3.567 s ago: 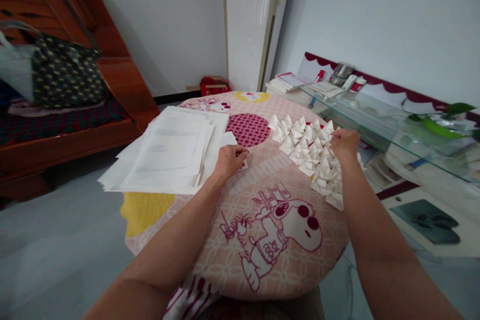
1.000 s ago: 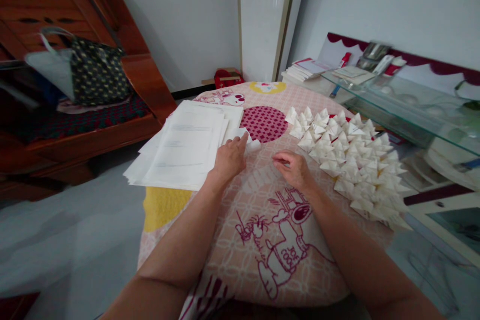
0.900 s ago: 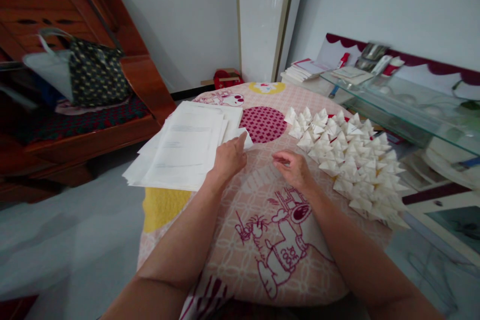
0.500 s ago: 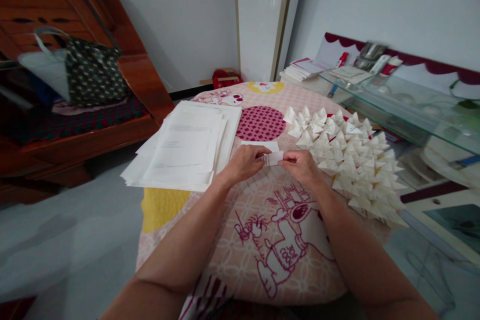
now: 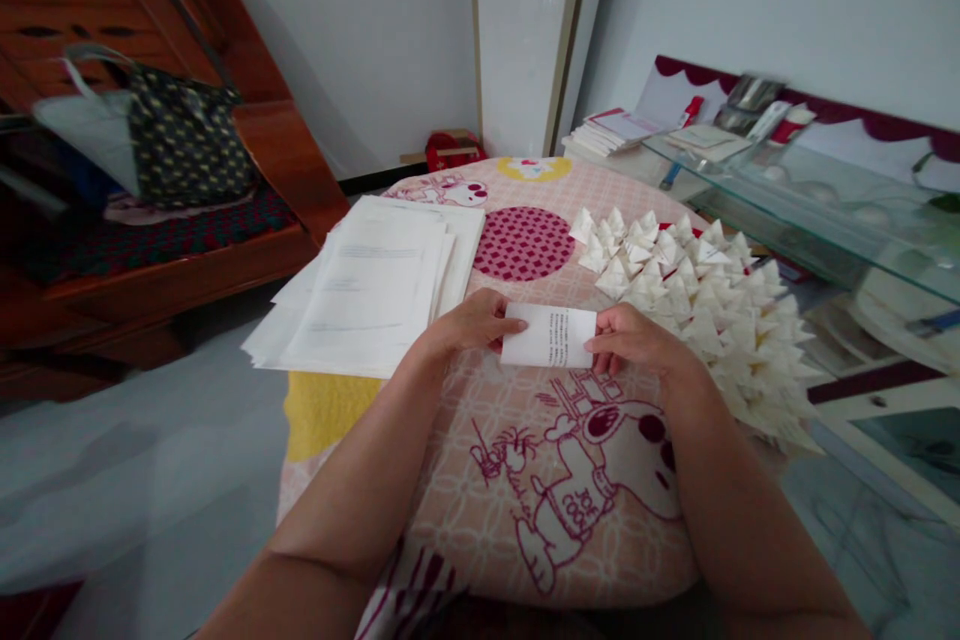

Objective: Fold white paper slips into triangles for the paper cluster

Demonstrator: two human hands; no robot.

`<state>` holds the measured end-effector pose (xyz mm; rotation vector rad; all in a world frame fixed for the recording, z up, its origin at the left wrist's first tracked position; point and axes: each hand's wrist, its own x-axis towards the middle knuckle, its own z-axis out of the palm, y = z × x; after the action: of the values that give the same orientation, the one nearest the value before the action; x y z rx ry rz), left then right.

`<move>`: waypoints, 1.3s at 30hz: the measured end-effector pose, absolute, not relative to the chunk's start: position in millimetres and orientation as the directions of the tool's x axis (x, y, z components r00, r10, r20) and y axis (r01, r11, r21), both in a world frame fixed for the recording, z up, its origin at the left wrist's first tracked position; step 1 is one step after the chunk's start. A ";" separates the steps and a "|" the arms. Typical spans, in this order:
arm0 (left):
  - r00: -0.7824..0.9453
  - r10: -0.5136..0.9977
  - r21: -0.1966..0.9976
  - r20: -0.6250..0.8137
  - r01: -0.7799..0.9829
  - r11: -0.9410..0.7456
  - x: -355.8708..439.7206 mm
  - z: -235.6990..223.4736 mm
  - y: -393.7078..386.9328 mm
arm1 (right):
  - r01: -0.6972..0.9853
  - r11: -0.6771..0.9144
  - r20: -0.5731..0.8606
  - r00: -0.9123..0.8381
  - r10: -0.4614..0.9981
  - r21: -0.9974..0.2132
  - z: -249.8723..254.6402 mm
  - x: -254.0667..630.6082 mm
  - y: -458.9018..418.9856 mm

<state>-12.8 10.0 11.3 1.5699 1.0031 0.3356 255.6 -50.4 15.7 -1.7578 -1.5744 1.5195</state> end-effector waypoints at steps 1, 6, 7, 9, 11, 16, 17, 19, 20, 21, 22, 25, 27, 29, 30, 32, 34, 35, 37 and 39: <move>0.582 0.748 0.912 -0.320 0.403 0.076 -11.9 9.3 10.4 | 0.514 -0.340 -0.478 -0.161 0.864 -0.788 16.5 254.8 -50.3; 0.557 0.746 0.867 -0.365 0.495 0.055 -15.6 7.4 12.8 | 0.545 -0.343 -0.485 -0.137 0.864 -0.765 19.7 247.5 -49.6; 0.541 0.755 0.848 -0.371 0.529 0.037 -16.6 8.5 12.8 | 0.550 -0.334 -0.479 -0.141 0.866 -0.765 19.2 246.2 -49.5; 0.508 0.775 0.820 -0.376 0.572 0.023 -17.7 11.7 12.2 | 0.564 -0.307 -0.461 -0.151 0.874 -0.767 17.1 244.4 -49.4; 0.483 0.787 0.808 -0.383 0.588 0.032 -17.6 15.2 10.8 | 0.590 -0.282 -0.446 -0.150 0.883 -0.757 14.6 243.2 -49.5; 0.424 0.797 0.730 -0.431 0.683 0.031 -15.4 19.7 6.7 | 0.674 -0.238 -0.424 -0.125 0.897 -0.700 12.0 240.9 -50.2; 0.411 0.802 0.709 -0.434 0.705 0.022 -14.9 19.7 6.2 | 0.687 -0.234 -0.425 -0.120 0.897 -0.688 11.9 240.3 -50.3; 0.388 0.816 0.668 -0.429 0.744 -0.003 -13.9 19.2 5.8 | 0.703 -0.237 -0.429 -0.108 0.897 -0.671 11.6 238.9 -50.3; 0.376 0.826 0.647 -0.420 0.762 -0.018 -13.4 18.9 5.8 | 0.705 -0.239 -0.429 -0.102 0.897 -0.667 11.3 238.0 -50.1; 0.364 0.837 0.627 -0.409 0.778 -0.032 -13.0 18.6 5.9 | 0.706 -0.242 -0.427 -0.094 0.900 -0.665 10.9 237.0 -50.0; 0.354 0.847 0.608 -0.398 0.793 -0.045 -12.7 18.5 6.0 | 0.709 -0.247 -0.424 -0.081 0.902 -0.661 10.3 236.0 -49.7; 0.327 0.868 0.568 -0.375 0.821 -0.065 -11.8 19.1 6.0 | 0.735 -0.256 -0.405 -0.028 0.914 -0.628 8.5 232.6 -48.7; 0.312 0.874 0.549 -0.373 0.833 -0.064 -11.4 20.0 5.7 | 0.759 -0.253 -0.393 -0.004 0.920 -0.600 7.5 230.8 -48.2; 0.301 0.879 0.538 -0.369 0.841 -0.062 -11.2 20.4 5.6 | 0.776 -0.246 -0.382 0.007 0.924 -0.581 6.7 229.5 -47.9; 0.298 0.881 0.539 -0.367 0.840 -0.059 -11.2 20.4 5.6 | 0.779 -0.246 -0.377 0.013 0.926 -0.577 6.2 229.2 -47.9; 0.299 0.879 0.555 -0.373 0.831 -0.047 -11.4 19.9 6.0 | 0.779 -0.250 -0.365 0.030 0.930 -0.574 4.8 229.1 -47.8; 0.305 0.870 0.572 -0.388 0.820 -0.032 -11.8 19.3 6.4 | 0.776 -0.256 -0.357 0.043 0.933 -0.576 2.6 229.8 -47.5; 0.307 0.867 0.578 -0.393 0.816 -0.027 -11.9 19.1 6.6 | 0.774 -0.258 -0.356 0.046 0.934 -0.578 1.5 230.3 -47.2; 0.300 0.870 0.579 -0.392 0.815 -0.020 -11.8 19.2 6.6 | 0.770 -0.259 -0.355 0.045 0.934 -0.583 -0.4 231.3 -46.5; 0.295 0.872 0.577 -0.392 0.817 -0.017 -11.5 19.9 6.1 | 0.764 -0.262 -0.357 0.045 0.933 -0.589 -0.7 231.6 -46.0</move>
<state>-11.5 6.1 19.9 1.8229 1.5174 0.0941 231.6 -46.0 -0.7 -2.0826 -1.7399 1.0253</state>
